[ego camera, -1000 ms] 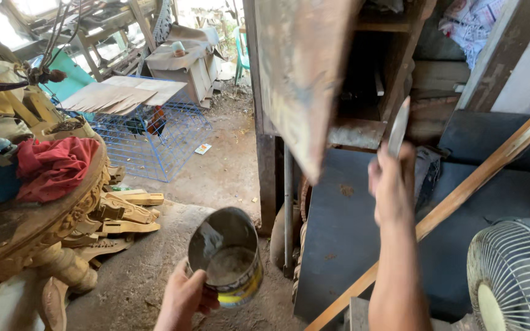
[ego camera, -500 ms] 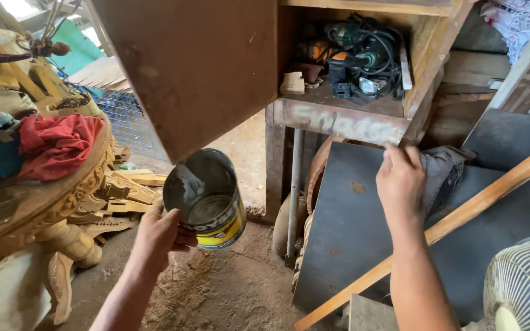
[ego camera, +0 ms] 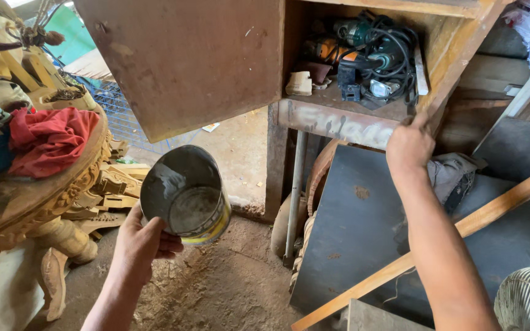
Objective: The person handles a carved wooden door panel on the workshop floor, then retrieves a can of stain and a knife, scrapes the can's contents, and pours liquid from a plastic bottle into the can while stirring with a brush. The person then brushes the stain onto the edges of the wooden panel.
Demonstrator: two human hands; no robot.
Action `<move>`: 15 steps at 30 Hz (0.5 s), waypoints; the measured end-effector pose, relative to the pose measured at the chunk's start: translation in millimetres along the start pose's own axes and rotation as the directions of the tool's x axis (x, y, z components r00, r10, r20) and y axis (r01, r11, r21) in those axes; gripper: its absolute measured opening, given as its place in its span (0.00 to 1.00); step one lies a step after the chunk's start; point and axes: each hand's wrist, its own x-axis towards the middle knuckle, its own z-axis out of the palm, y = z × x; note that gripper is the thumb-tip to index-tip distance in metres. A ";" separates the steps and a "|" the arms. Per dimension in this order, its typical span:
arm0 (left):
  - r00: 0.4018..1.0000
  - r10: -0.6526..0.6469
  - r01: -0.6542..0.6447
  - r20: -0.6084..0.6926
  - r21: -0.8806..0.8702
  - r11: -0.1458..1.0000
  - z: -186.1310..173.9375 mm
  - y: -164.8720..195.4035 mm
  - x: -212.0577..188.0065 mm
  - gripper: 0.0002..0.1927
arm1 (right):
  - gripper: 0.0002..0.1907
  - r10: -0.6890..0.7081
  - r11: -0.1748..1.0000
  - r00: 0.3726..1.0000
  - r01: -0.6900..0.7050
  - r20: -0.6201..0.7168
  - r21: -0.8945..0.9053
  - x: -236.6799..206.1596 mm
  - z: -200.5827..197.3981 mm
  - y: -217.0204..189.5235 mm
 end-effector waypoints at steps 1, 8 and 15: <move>1.000 -0.011 0.011 0.004 -0.006 1.000 0.6 -3.7 -2.4 0.20 | 0.10 -0.040 0.998 0.999 0.040 0.005 -0.047 6.6 -3.7 -2.9; 0.988 -0.131 0.137 0.081 -0.080 0.987 -8.2 -41.1 -20.8 0.19 | 0.19 -0.017 0.978 1.000 0.021 -0.021 0.207 -36.2 -5.1 6.6; 0.961 -0.276 0.275 0.018 0.020 0.961 -8.2 -66.5 -24.9 0.24 | 0.35 -0.077 0.989 0.996 0.071 -0.042 -0.129 -87.6 27.4 0.3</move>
